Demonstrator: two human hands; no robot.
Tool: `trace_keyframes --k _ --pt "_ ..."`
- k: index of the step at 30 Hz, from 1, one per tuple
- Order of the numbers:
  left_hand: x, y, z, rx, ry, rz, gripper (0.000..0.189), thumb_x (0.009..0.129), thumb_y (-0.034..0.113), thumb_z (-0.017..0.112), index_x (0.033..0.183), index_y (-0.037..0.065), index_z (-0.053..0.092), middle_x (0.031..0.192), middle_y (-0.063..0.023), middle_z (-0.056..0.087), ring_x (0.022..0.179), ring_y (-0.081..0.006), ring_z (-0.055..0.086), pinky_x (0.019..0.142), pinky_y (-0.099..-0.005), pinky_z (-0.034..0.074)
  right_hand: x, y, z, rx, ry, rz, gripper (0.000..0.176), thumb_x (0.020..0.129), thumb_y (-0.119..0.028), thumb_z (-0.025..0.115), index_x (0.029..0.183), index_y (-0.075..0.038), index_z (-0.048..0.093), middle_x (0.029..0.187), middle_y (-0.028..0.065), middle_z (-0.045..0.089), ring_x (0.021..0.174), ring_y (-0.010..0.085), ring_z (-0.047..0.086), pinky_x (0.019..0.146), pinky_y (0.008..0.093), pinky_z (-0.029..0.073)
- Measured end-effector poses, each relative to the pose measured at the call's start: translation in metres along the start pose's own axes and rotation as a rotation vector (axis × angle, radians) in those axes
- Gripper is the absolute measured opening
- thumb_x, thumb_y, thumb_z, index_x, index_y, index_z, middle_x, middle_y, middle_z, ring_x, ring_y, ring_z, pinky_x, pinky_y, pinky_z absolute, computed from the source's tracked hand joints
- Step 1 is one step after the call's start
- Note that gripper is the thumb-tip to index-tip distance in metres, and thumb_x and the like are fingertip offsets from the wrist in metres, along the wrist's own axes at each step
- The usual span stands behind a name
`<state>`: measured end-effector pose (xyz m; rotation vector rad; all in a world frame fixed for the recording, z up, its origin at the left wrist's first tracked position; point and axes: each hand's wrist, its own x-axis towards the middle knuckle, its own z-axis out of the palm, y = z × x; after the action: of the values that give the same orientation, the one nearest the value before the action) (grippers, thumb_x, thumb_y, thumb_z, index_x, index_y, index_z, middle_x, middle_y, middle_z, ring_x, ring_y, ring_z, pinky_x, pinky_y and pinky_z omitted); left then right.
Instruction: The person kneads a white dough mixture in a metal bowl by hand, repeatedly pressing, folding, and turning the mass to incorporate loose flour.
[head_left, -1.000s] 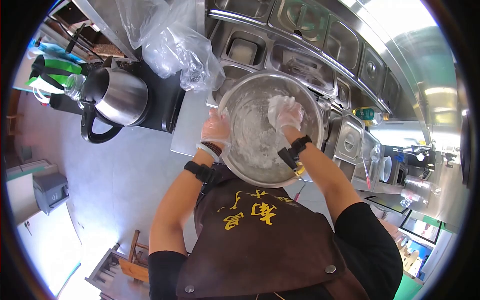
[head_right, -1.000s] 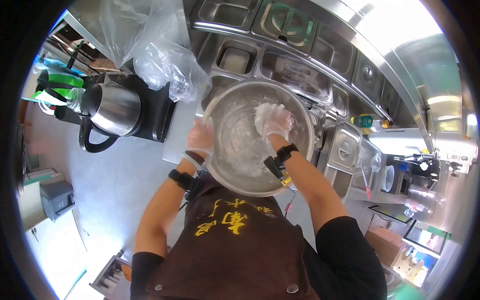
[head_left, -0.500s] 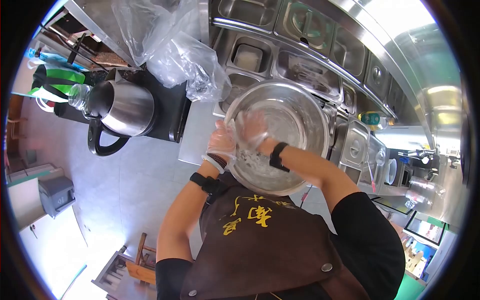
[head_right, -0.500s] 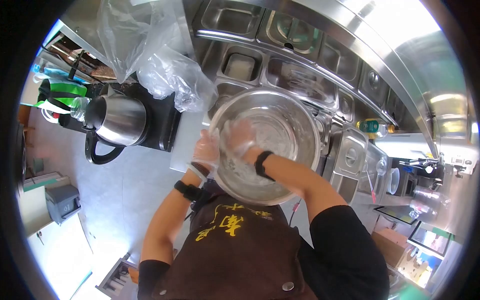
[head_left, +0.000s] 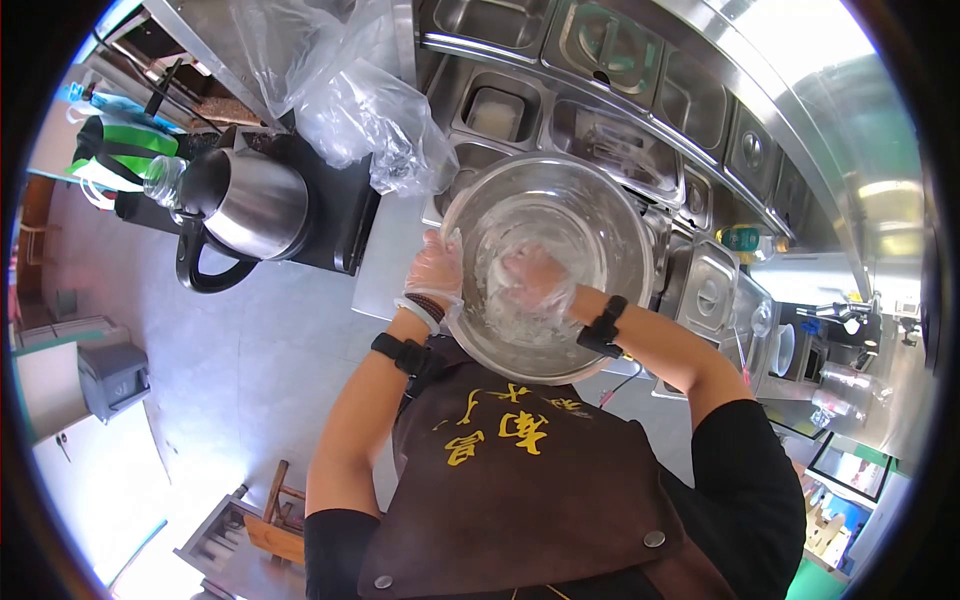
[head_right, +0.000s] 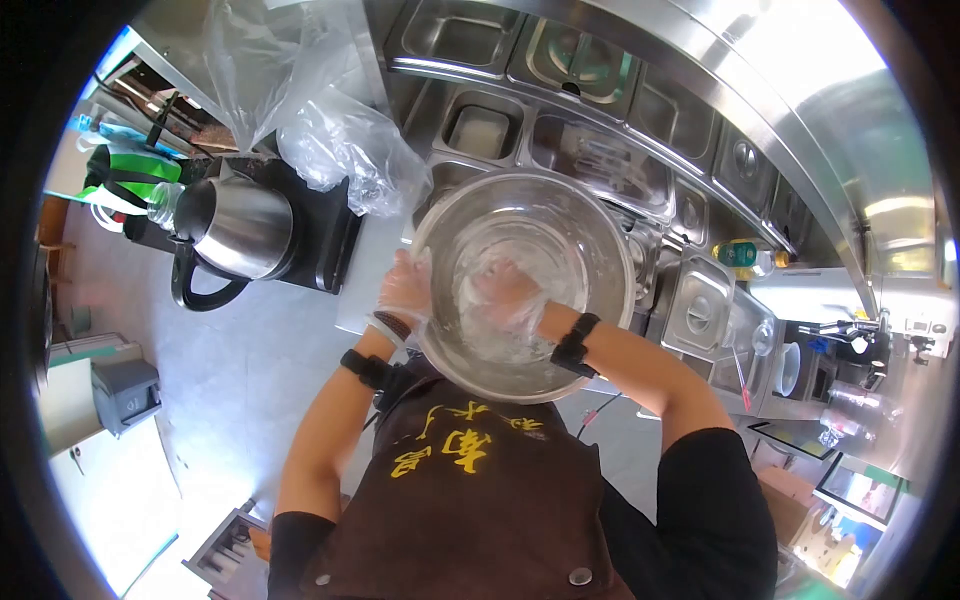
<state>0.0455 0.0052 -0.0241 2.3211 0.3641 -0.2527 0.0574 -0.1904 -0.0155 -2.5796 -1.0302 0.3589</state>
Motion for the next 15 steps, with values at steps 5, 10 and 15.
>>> trace_keyframes --k 5,10,15 --pt "0.004 -0.009 0.01 -0.016 0.035 0.01 0.037 0.086 0.03 0.044 0.104 -0.003 0.038 0.07 -0.0253 0.06 0.068 -0.0426 0.059 0.06 -0.0506 0.046 -0.03 0.029 -0.021 -0.238 0.18 -0.11 0.046 0.063 -0.036 0.07 0.1 -0.011 0.059 0.098 0.0171 0.05 0.094 0.0341 0.047 0.078 0.0447 0.039" --pt "0.002 0.0 0.006 -0.035 0.037 -0.03 0.035 0.086 0.03 0.044 0.103 -0.001 0.039 0.071 -0.0246 0.06 0.069 -0.0424 0.059 0.061 -0.0506 0.046 -0.045 0.029 -0.037 -0.182 0.099 -0.253 0.048 0.062 -0.04 0.072 0.099 -0.012 0.059 0.097 0.017 0.049 0.091 0.0336 0.048 0.077 0.0443 0.039" --pt "0.0 0.005 0.001 -0.018 0.019 -0.062 0.033 0.086 0.029 0.043 0.102 0.001 0.04 0.073 -0.0243 0.06 0.072 -0.0431 0.059 0.064 -0.0511 0.045 -0.025 0.022 -0.036 0.052 0.089 -0.155 0.063 0.052 -0.043 0.078 0.104 -0.012 0.059 0.09 0.0156 0.05 0.08 0.0329 0.049 0.07 0.0437 0.039"
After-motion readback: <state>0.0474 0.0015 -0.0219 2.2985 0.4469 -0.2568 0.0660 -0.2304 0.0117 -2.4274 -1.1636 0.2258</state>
